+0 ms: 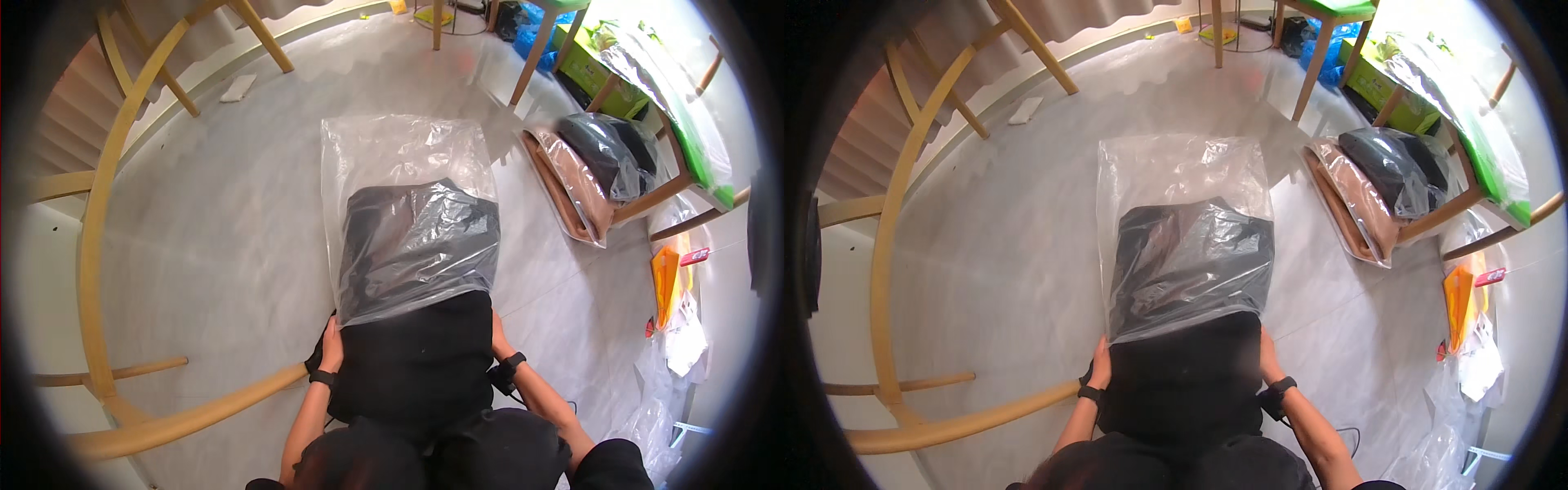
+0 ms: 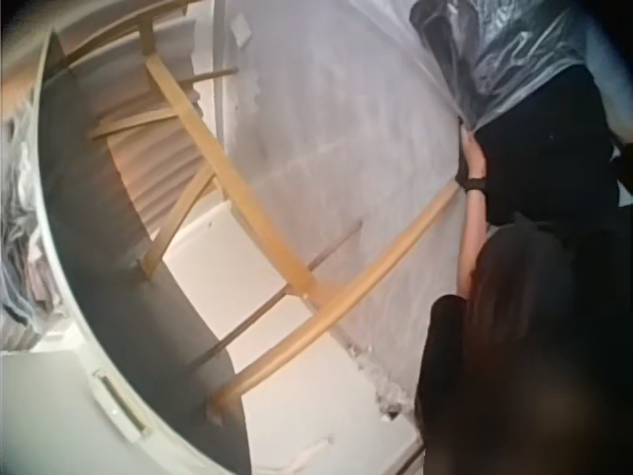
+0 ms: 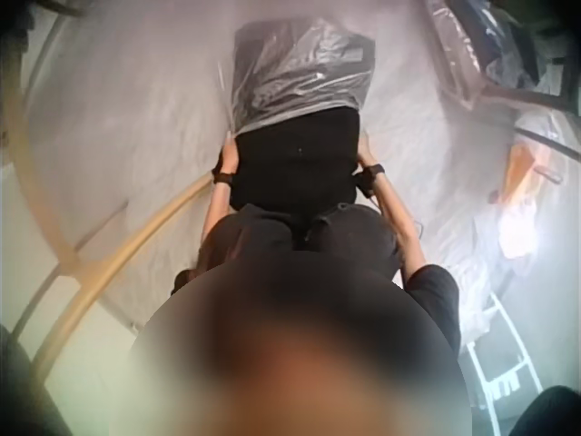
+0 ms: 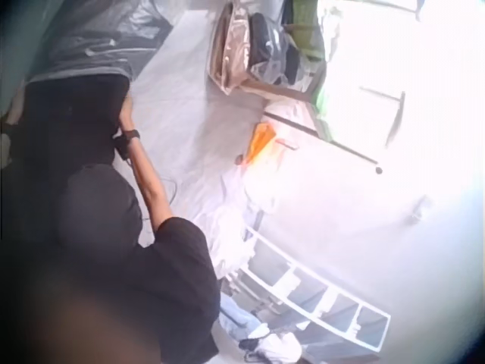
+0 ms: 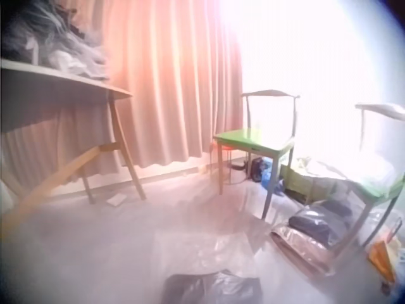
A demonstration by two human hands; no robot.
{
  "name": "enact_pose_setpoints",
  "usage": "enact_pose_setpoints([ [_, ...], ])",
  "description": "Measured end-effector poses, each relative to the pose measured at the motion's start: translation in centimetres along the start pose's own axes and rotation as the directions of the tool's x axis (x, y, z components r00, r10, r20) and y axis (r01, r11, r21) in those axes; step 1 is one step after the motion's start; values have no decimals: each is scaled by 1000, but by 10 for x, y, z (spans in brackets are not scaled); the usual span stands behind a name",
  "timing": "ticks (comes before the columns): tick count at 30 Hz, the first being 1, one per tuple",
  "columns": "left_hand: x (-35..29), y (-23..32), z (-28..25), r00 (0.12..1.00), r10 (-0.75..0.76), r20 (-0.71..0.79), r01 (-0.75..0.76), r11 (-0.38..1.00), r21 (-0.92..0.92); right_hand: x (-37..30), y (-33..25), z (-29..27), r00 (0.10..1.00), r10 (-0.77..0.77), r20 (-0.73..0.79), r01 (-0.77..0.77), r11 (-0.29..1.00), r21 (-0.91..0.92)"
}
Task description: The person takes a black garment from a plastic bag on the floor, spreads it out, folds it into a square, and then places it into another plastic bag.
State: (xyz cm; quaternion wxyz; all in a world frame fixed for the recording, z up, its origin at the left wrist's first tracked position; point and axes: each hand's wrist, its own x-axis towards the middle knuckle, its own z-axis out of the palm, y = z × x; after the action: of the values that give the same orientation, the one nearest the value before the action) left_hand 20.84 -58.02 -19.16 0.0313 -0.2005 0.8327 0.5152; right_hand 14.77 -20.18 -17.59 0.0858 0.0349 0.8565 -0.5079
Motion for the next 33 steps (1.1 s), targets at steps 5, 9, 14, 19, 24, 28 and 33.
enact_pose_setpoints([
  [5,47,98,5,856,-166,490,403,809,-429,43,-72,-15,994,-83,-70,106,884,456],
  [9,110,205,-77,820,67,568,324,764,-558,88,-159,-99,992,-118,43,90,903,420],
  [14,100,251,-109,787,176,591,256,778,-574,63,-271,-213,952,7,306,-49,990,132],
  [19,82,222,-116,611,234,756,696,295,-654,119,-263,-231,843,290,454,-349,936,52],
  [24,4,215,-81,981,113,158,-176,856,486,85,-143,-208,974,-212,80,221,808,-546],
  [28,12,233,-74,889,427,162,-421,627,655,81,-170,-184,914,-390,115,359,643,-676],
  [33,55,262,-41,728,681,82,-576,541,612,108,-204,-165,785,-618,47,524,621,-583],
])
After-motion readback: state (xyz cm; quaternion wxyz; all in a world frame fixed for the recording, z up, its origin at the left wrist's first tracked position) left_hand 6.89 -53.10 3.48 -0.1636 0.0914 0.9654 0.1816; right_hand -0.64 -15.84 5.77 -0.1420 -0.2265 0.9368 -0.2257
